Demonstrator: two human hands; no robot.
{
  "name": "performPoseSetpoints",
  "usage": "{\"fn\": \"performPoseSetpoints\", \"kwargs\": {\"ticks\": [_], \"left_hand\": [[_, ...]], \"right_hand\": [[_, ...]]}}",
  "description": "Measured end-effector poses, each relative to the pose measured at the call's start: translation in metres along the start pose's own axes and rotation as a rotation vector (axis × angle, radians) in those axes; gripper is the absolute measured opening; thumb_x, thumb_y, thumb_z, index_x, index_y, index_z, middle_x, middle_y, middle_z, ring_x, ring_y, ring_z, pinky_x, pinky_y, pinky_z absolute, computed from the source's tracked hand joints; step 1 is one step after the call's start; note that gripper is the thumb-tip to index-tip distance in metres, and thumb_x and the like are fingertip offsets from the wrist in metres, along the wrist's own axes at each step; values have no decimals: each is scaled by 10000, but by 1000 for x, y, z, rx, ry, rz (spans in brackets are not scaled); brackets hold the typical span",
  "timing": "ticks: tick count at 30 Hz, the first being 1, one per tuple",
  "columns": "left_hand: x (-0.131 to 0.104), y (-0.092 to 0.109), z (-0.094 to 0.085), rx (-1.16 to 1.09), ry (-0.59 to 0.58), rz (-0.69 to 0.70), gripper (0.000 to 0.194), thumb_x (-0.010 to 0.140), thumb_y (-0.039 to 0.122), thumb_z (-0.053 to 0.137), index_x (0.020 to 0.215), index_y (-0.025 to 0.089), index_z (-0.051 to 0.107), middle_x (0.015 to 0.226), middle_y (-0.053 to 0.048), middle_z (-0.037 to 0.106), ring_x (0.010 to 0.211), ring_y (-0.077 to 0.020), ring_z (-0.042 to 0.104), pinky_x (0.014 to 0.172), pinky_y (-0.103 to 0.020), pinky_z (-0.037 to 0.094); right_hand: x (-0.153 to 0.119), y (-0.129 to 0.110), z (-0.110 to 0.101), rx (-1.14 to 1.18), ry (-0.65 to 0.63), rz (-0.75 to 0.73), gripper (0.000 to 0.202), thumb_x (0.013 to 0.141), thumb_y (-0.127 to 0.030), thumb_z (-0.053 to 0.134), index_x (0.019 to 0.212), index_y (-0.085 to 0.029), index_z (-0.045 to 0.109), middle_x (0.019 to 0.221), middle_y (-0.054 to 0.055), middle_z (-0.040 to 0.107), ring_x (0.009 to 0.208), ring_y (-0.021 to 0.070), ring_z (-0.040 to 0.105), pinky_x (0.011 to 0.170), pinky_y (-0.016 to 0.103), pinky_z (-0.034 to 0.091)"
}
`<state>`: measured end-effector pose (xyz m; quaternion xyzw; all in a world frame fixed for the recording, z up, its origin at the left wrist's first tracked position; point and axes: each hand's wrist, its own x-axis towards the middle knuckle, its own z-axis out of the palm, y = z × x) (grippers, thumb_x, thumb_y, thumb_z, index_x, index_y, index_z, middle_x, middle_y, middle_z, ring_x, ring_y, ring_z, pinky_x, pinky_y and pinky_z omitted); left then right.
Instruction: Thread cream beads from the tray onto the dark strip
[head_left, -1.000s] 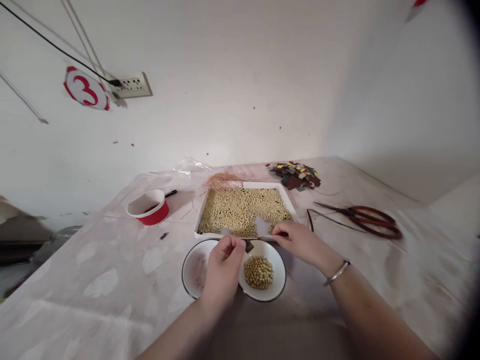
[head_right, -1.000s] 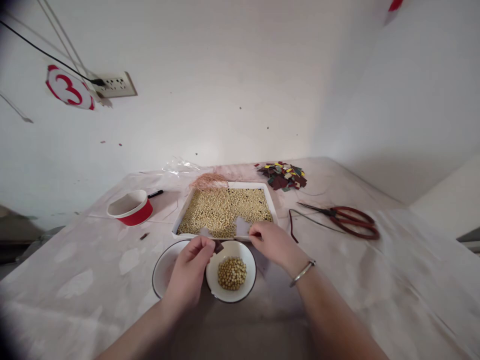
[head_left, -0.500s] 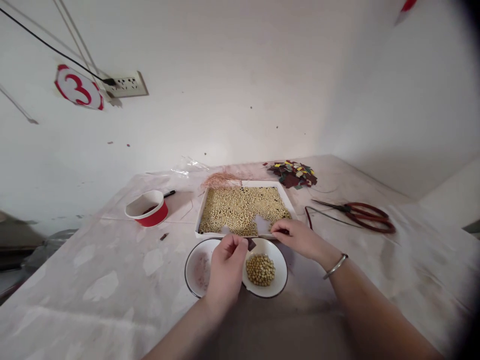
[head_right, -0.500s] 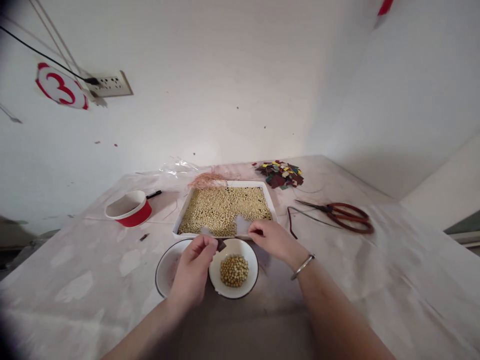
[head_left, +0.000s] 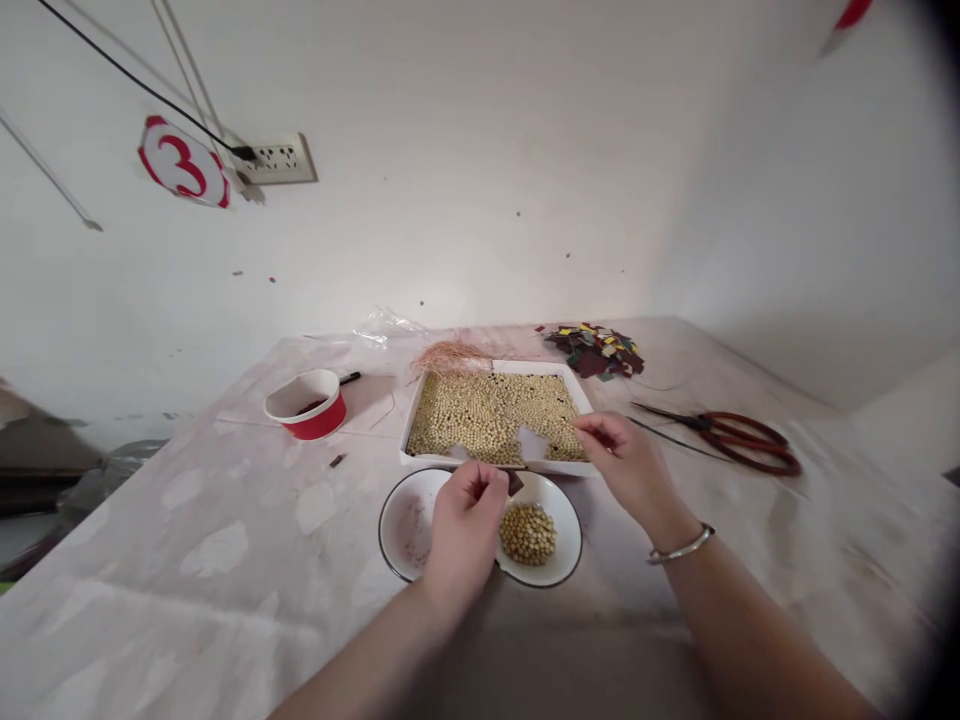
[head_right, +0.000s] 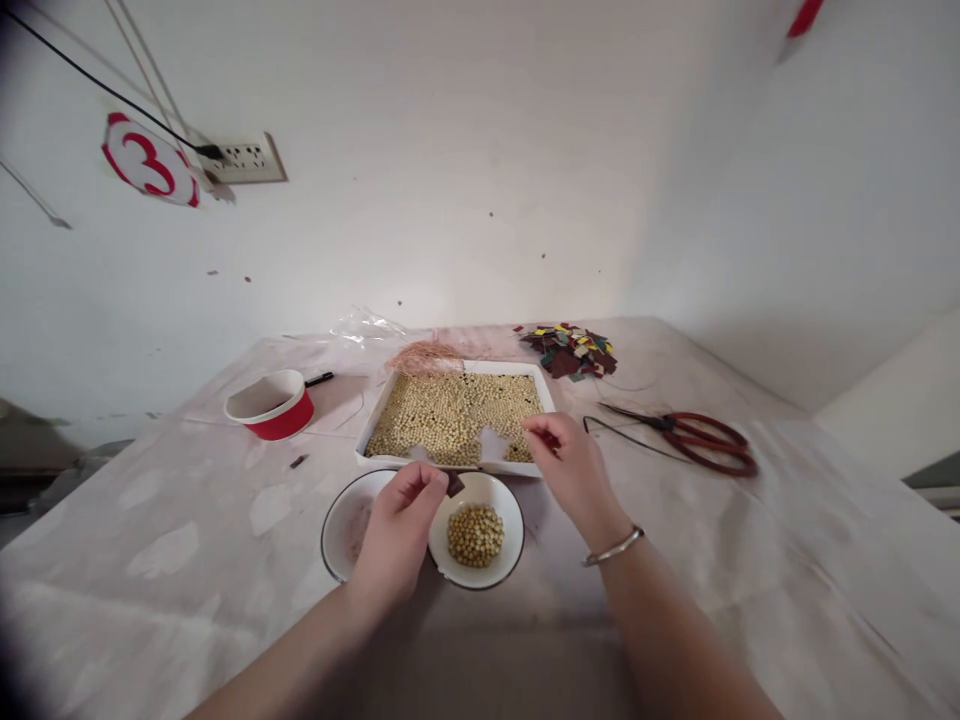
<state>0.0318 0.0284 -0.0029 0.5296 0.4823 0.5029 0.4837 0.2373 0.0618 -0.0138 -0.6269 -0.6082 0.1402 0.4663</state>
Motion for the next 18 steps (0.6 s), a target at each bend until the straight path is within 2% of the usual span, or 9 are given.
{"fn": "performPoseSetpoints", "kwargs": {"ticks": [2,5,10,13,18], "left_hand": [[0,-2,0,9,4,12,193,816,304,544,659,192,537,635,29,544,642,-134,489,619,-236,387],[0,-4,0,18,7,30,191,814,306,538,661,194,541,647,22,564,659,-144,511,627,-241,395],[1,-7,0,40,9,50,171,813,300,525,682,197,563,677,9,601,689,-157,545,655,-252,409],[1,-9,0,53,3,63,166,811,297,523,682,199,561,661,16,585,668,-152,534,644,-252,405],[1,-9,0,76,11,82,178,812,301,521,666,202,551,639,24,565,647,-152,523,625,-256,397]], "right_hand": [[-12,1,-8,-10,97,58,247,785,-380,520,874,-197,659,877,67,692,775,206,617,707,326,466],[-40,6,-20,-44,165,170,272,779,-418,530,852,-193,663,791,63,691,706,205,611,652,315,464],[-81,18,-29,-125,131,320,281,746,-446,523,766,-198,654,679,47,678,611,209,601,555,302,445],[-87,23,-25,-171,81,352,251,731,-431,522,729,-214,649,693,37,689,638,222,613,569,308,442],[-81,27,-15,-258,43,363,233,764,-396,481,752,-227,641,744,29,696,685,219,618,605,308,431]]}}
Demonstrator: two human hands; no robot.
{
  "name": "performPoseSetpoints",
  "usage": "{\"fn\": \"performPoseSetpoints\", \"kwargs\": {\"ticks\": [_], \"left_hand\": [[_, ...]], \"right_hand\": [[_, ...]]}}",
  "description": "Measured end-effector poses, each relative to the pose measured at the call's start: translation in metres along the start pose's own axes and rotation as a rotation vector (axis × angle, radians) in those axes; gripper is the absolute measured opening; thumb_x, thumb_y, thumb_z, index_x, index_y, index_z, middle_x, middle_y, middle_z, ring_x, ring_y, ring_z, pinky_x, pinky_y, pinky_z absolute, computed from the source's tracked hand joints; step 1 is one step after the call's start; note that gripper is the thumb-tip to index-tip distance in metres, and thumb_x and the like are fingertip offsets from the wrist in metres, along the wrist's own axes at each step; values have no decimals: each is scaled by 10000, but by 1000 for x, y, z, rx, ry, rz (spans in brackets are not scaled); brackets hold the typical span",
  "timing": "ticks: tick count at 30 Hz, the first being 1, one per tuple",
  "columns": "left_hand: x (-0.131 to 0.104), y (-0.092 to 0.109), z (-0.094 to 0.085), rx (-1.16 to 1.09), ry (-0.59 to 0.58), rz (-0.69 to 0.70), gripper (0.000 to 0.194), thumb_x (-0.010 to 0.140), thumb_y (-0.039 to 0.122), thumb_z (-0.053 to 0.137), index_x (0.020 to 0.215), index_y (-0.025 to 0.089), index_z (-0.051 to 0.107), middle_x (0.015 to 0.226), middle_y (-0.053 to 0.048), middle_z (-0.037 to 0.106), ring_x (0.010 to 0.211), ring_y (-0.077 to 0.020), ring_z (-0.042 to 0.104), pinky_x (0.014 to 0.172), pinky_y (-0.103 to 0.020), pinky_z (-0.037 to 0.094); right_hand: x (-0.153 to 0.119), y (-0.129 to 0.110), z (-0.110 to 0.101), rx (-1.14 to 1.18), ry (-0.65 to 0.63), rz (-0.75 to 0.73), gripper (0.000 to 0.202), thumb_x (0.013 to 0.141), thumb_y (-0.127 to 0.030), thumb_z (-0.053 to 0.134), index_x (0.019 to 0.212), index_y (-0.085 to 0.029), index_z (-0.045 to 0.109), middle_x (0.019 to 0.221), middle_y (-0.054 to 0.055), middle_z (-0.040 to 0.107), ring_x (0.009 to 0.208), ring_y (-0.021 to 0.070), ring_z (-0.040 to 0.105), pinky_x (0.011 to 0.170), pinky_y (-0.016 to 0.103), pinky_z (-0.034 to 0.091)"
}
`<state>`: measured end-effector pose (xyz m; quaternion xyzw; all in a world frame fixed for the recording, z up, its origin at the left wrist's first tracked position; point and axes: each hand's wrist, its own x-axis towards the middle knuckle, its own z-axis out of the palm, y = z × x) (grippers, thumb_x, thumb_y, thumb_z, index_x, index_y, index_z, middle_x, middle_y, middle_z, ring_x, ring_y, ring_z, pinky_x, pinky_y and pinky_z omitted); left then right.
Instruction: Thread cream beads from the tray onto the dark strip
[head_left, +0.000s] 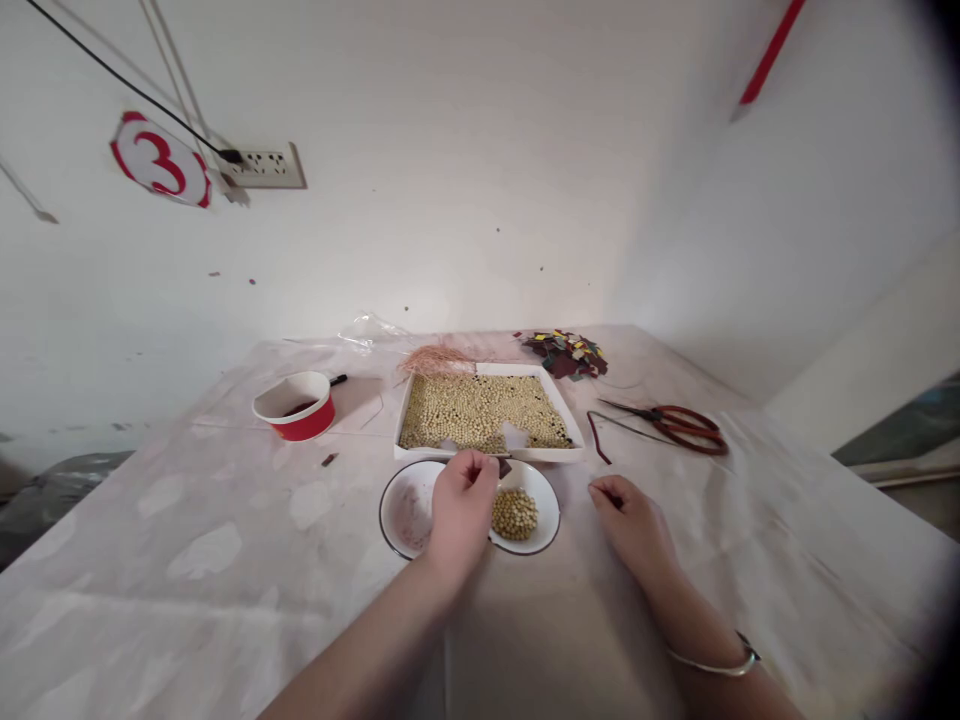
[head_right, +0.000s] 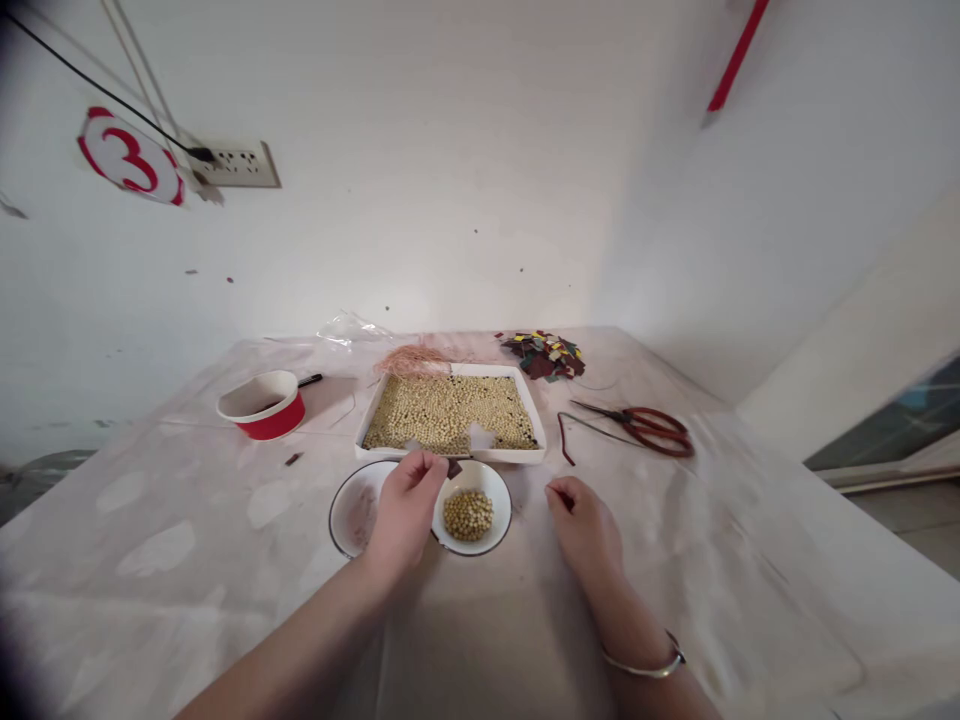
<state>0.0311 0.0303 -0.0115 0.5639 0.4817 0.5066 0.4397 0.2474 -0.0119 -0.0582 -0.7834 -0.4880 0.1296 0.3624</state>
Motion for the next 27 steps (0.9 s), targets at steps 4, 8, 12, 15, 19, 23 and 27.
{"fn": "performPoseSetpoints", "kwargs": {"ticks": [4,8,12,15,19,23,27], "left_hand": [[0,0,0,24,7,17,167,814,272,528,666,202,559,636,28,579,654,-153,544,632,-261,407],[0,-2,0,72,0,35,184,853,274,539,705,173,582,658,24,585,652,-141,558,646,-290,445],[1,-7,2,133,-40,47,213,884,332,538,907,136,617,860,-26,647,753,-154,616,705,-356,516],[2,-9,2,170,-54,47,239,886,326,537,1024,142,605,989,-56,649,832,-175,629,737,-380,533],[3,-8,-1,193,-62,51,252,887,319,538,1063,149,595,1035,-66,642,857,-182,630,745,-385,537],[0,-5,-4,207,-59,70,232,887,330,535,1003,144,608,966,-51,650,807,-166,626,722,-367,531],[-3,-1,-4,229,-49,106,191,870,298,533,762,159,607,706,7,610,645,-136,561,628,-302,457]], "right_hand": [[1,-2,4,-78,-4,2,236,776,-394,475,768,-232,647,755,28,694,698,225,619,579,306,403],[0,-2,4,-118,-9,-22,217,781,-373,486,769,-235,653,761,17,691,709,214,619,575,297,398],[0,0,5,-141,0,-24,196,821,-358,514,817,-224,657,786,16,684,729,198,615,619,306,429],[-1,2,6,-157,3,-18,207,872,-359,544,888,-175,636,812,14,656,731,164,606,674,326,468],[-2,3,7,-180,4,-32,236,897,-370,549,932,-147,618,862,18,640,755,149,610,712,345,500],[-2,4,9,-180,32,-61,229,890,-365,556,920,-146,614,856,16,639,762,153,611,724,352,495],[-2,4,9,-133,60,-70,159,829,-323,563,848,-174,616,789,26,653,737,188,614,699,350,480]]}}
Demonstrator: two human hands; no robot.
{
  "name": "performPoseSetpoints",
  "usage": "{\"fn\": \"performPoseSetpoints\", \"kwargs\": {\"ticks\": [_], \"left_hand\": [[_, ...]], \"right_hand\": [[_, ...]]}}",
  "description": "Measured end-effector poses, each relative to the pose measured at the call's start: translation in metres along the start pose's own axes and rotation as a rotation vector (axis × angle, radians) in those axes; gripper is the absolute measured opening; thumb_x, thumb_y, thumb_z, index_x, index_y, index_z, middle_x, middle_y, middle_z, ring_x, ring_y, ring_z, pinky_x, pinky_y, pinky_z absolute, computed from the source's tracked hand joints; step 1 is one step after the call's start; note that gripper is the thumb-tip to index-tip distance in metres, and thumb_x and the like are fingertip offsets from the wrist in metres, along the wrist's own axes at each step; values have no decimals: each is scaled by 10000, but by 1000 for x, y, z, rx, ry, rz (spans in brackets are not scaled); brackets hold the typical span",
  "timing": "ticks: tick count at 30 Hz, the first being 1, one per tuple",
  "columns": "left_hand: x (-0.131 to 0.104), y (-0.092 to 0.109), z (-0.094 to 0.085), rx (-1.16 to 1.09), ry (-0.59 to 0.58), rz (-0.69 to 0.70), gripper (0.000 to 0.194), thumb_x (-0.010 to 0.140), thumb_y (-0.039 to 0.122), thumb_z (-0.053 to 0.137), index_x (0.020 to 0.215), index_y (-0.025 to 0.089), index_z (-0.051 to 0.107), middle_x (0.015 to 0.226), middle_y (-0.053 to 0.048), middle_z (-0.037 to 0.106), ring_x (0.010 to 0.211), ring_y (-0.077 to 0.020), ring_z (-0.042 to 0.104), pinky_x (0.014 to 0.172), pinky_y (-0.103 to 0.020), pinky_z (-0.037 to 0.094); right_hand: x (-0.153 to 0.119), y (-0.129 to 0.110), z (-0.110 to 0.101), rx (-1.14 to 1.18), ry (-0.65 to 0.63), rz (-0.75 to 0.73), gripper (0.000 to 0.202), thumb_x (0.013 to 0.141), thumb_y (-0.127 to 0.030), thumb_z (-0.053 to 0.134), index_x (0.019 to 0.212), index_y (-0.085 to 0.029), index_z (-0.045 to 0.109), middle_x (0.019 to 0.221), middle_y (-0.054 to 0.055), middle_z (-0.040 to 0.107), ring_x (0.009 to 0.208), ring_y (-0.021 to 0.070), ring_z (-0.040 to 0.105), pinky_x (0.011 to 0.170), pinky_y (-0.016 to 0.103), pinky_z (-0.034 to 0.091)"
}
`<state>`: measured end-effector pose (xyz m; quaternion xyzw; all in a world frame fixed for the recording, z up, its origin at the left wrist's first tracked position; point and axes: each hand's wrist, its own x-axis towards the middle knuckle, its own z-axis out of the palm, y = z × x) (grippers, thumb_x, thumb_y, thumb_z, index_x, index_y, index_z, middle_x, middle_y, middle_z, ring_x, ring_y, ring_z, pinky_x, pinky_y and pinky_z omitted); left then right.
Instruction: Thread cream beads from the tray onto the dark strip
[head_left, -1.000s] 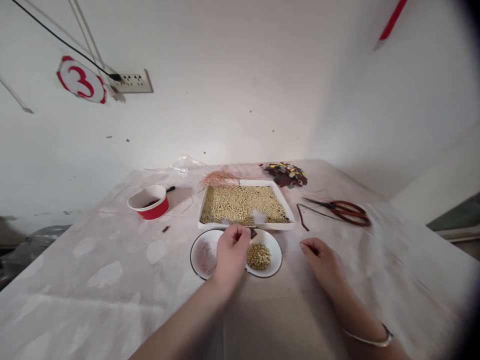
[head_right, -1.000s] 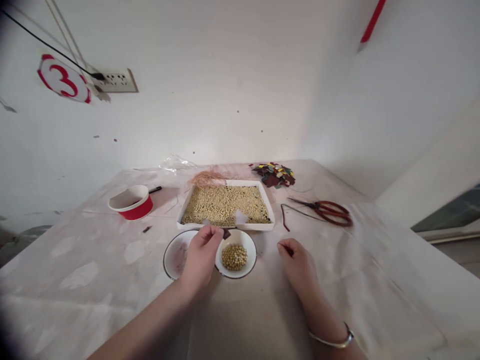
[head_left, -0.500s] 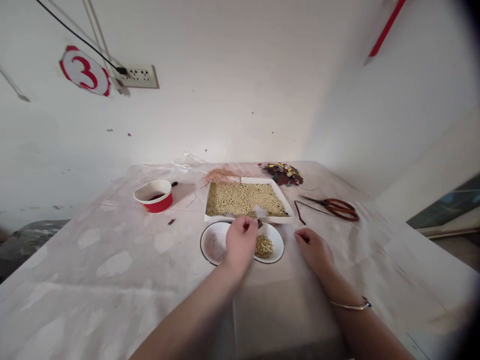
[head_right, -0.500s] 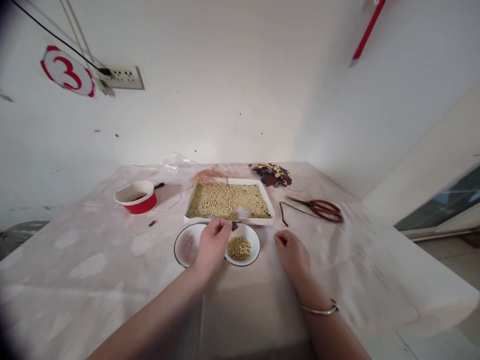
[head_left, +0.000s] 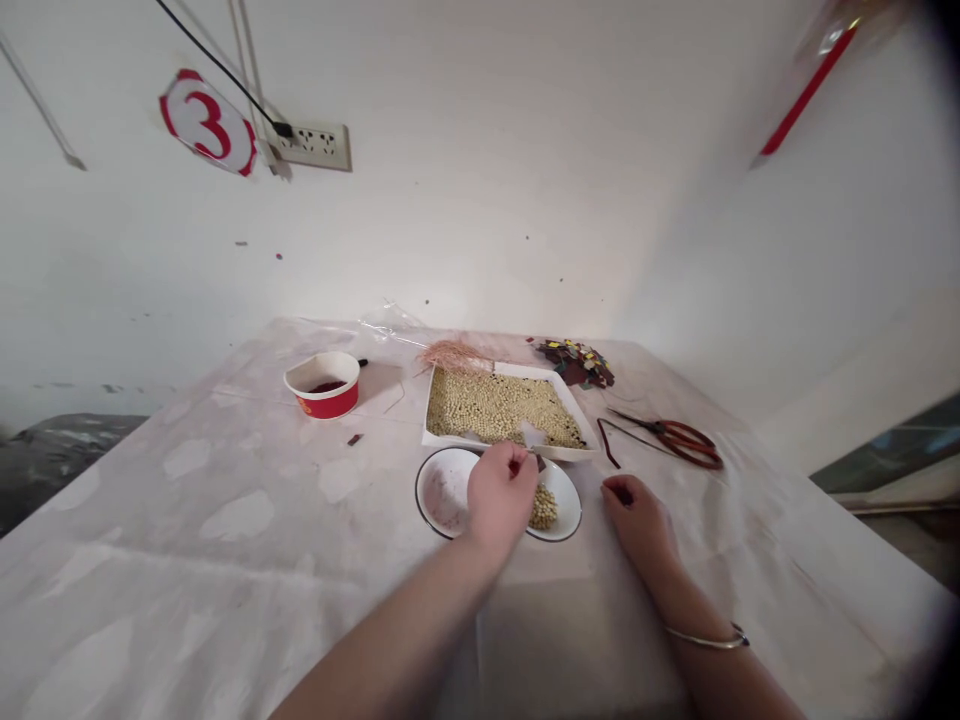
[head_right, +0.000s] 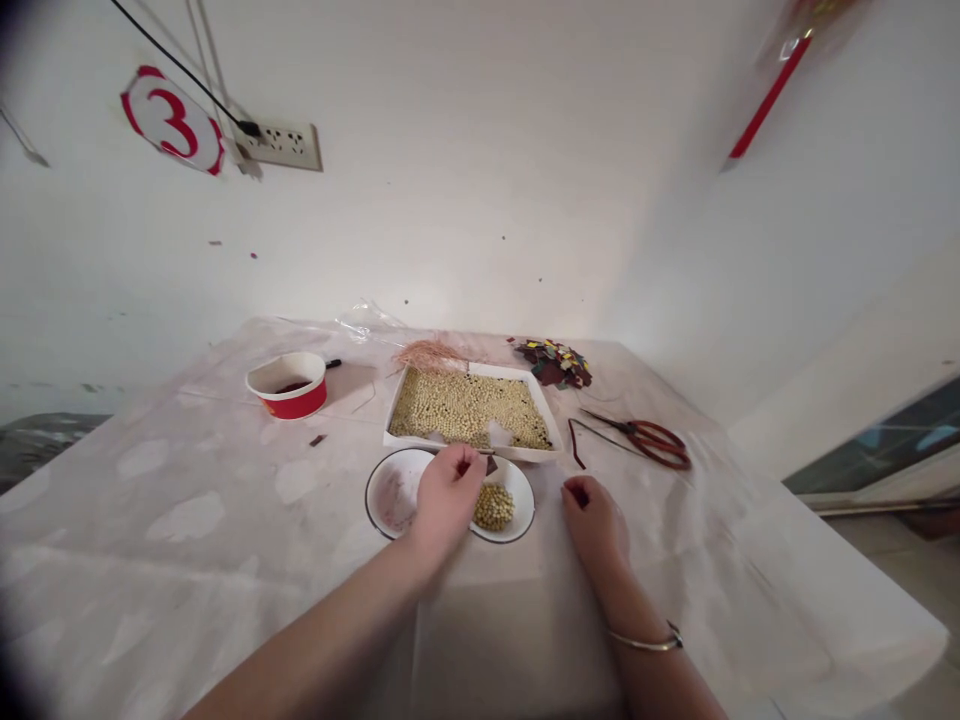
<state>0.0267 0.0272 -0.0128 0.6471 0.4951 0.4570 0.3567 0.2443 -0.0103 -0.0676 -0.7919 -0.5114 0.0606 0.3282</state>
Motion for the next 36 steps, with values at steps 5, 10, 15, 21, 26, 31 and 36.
{"fn": "performPoseSetpoints", "kwargs": {"ticks": [5,10,15,21,26,31,36], "left_hand": [[-3,5,0,31,7,39,192,833,273,501,663,205,557,632,15,583,612,-151,529,574,-272,360],[-3,8,0,77,-19,62,186,847,265,474,681,208,535,656,3,591,630,-162,548,582,-271,371],[-6,19,-4,166,-48,166,172,838,227,491,670,205,518,696,-24,578,726,-194,545,662,-315,382],[-17,31,-2,281,-128,394,89,811,162,515,755,194,577,766,-56,623,759,-207,561,671,-338,415],[-12,30,-1,358,-19,422,96,778,115,550,760,206,575,755,-39,637,747,-205,571,689,-357,430],[-4,26,-2,398,16,388,87,772,129,581,760,214,595,790,-42,651,769,-207,585,687,-345,442],[-4,20,0,323,-5,327,64,782,160,579,757,215,599,834,-56,640,797,-203,594,693,-327,478]], "right_hand": [[1,-3,-3,106,42,33,183,743,-374,539,786,-210,606,745,47,677,694,232,628,649,350,478],[0,-5,-9,196,55,94,207,717,-409,544,753,-216,610,706,52,679,625,221,614,604,338,481],[-4,-5,-13,267,18,123,249,732,-446,543,792,-214,607,729,47,674,649,216,618,601,323,491],[-15,-5,-19,381,-56,57,228,746,-453,569,780,-230,598,662,20,646,592,199,614,537,286,512],[-9,-35,-39,420,-157,-325,88,812,-320,554,764,-262,600,663,-8,639,589,168,625,513,232,516],[14,-84,-48,516,-180,-642,100,817,-186,553,749,-257,568,728,1,595,653,151,589,557,243,505],[13,-89,-25,552,-195,-725,98,834,-149,551,804,-242,556,770,3,572,723,143,571,616,256,500]]}}
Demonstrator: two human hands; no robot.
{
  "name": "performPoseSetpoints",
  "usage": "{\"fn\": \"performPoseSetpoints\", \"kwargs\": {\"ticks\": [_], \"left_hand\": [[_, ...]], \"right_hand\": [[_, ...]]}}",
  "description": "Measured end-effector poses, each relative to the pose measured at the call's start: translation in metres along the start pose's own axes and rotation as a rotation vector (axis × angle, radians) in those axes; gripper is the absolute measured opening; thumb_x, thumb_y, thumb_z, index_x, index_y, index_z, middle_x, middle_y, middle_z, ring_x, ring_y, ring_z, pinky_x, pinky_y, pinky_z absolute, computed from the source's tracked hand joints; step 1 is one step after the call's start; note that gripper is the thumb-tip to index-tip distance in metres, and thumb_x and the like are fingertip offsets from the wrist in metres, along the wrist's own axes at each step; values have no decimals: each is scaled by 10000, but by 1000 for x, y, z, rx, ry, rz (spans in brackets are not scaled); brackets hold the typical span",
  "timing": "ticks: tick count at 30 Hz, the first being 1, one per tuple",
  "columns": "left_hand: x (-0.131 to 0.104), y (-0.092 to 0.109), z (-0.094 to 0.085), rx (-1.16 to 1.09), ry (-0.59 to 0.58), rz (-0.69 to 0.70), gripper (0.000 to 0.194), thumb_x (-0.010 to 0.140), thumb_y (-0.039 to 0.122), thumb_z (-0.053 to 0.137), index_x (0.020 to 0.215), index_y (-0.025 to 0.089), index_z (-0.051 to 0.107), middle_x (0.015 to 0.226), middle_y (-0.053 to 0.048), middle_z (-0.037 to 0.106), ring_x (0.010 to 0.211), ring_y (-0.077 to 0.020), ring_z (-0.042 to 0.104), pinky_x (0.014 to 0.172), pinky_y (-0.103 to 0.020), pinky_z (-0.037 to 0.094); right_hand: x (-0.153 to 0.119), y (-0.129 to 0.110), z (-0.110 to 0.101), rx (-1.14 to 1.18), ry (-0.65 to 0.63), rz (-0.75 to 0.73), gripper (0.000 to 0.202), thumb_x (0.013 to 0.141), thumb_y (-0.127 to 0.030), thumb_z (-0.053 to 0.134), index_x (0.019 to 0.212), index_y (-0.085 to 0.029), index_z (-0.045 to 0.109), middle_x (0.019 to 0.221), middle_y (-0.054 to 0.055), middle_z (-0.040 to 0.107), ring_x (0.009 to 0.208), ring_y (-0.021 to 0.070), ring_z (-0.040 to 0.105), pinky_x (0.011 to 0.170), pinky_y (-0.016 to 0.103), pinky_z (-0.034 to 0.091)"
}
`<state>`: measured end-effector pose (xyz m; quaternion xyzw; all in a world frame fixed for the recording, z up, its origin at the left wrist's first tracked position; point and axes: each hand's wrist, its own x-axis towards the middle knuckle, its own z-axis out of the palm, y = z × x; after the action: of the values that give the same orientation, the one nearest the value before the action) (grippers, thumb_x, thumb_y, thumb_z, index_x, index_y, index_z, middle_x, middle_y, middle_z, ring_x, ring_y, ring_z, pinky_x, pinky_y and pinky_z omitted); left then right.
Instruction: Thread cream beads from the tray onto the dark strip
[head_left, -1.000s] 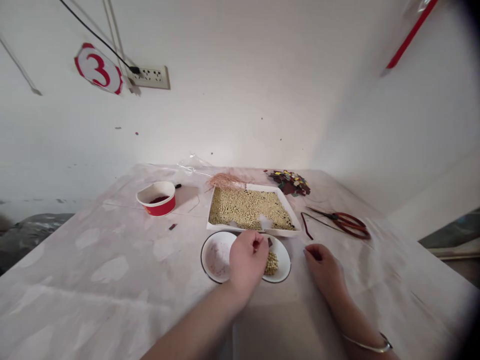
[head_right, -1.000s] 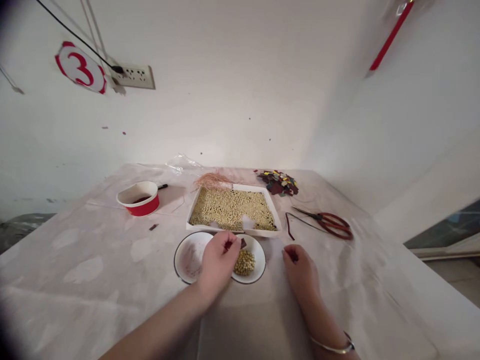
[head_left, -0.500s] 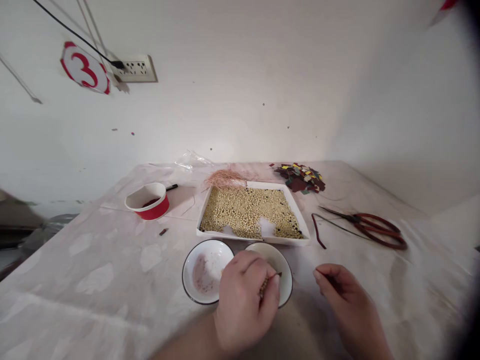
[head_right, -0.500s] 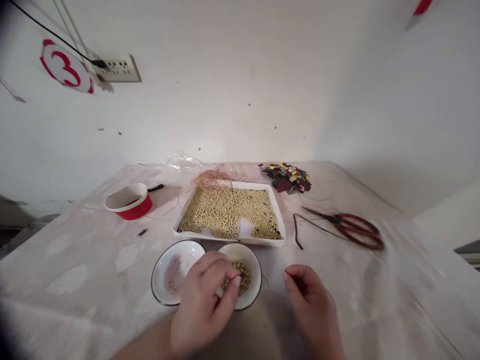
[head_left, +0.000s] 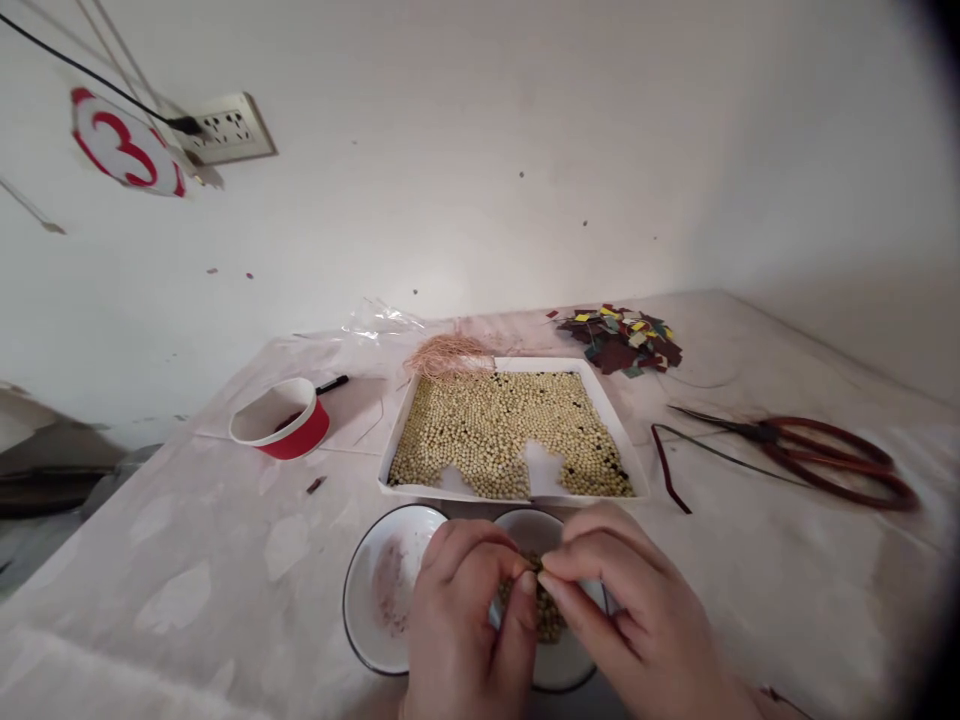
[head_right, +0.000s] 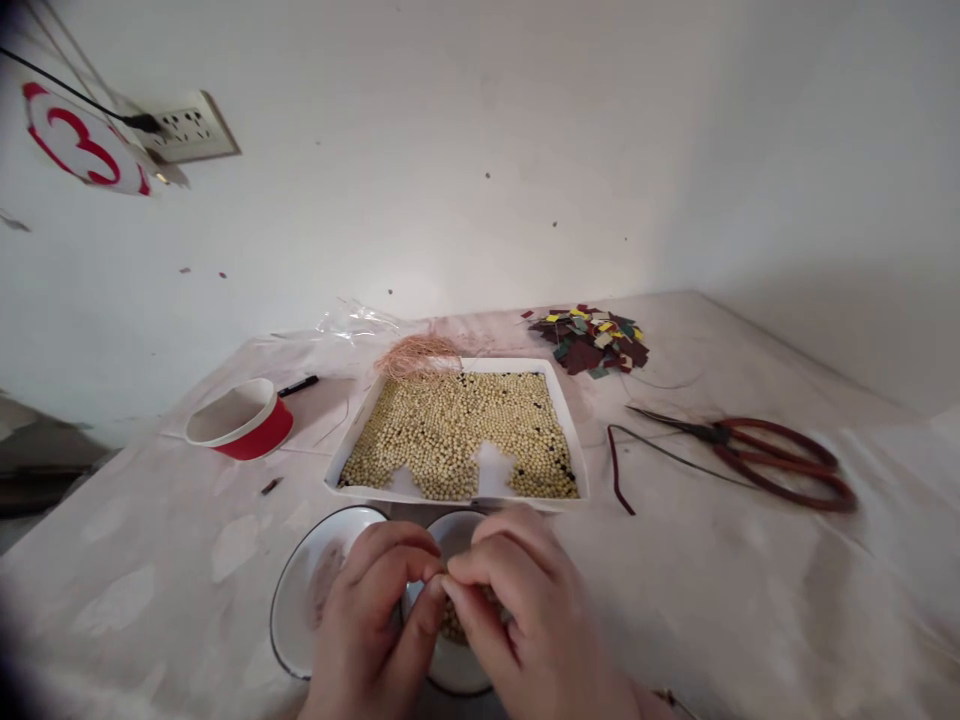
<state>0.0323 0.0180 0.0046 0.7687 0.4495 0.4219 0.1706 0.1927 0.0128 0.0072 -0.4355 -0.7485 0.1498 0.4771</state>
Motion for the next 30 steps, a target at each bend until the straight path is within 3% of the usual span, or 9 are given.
{"fn": "performPoseSetpoints", "kwargs": {"ticks": [4,10,19,30], "left_hand": [[-3,-2,1,-84,-19,-47,82,795,154,561,752,220,585,847,-51,629,801,-186,599,696,-313,493],[-3,-3,1,-193,-75,-167,114,819,173,544,720,207,587,852,-62,619,798,-185,610,680,-311,500],[-1,6,1,-283,-128,-237,191,854,215,509,669,185,544,784,-50,592,760,-181,592,675,-315,473],[-1,8,1,-323,-136,-296,219,871,264,494,676,175,540,801,-52,573,759,-177,571,681,-305,440]], "right_hand": [[-14,9,9,-13,-43,-108,122,842,-125,541,788,-234,545,700,1,557,645,138,533,546,251,471],[-13,13,5,-119,-41,-252,165,840,-69,520,843,-230,559,664,7,574,605,156,500,534,299,455],[-16,9,6,-100,-33,-251,204,873,-75,489,721,-199,545,628,2,536,608,144,469,543,289,419],[-14,13,7,-41,-3,-221,153,864,-73,529,744,-167,545,686,21,546,660,136,464,579,279,413]]}}
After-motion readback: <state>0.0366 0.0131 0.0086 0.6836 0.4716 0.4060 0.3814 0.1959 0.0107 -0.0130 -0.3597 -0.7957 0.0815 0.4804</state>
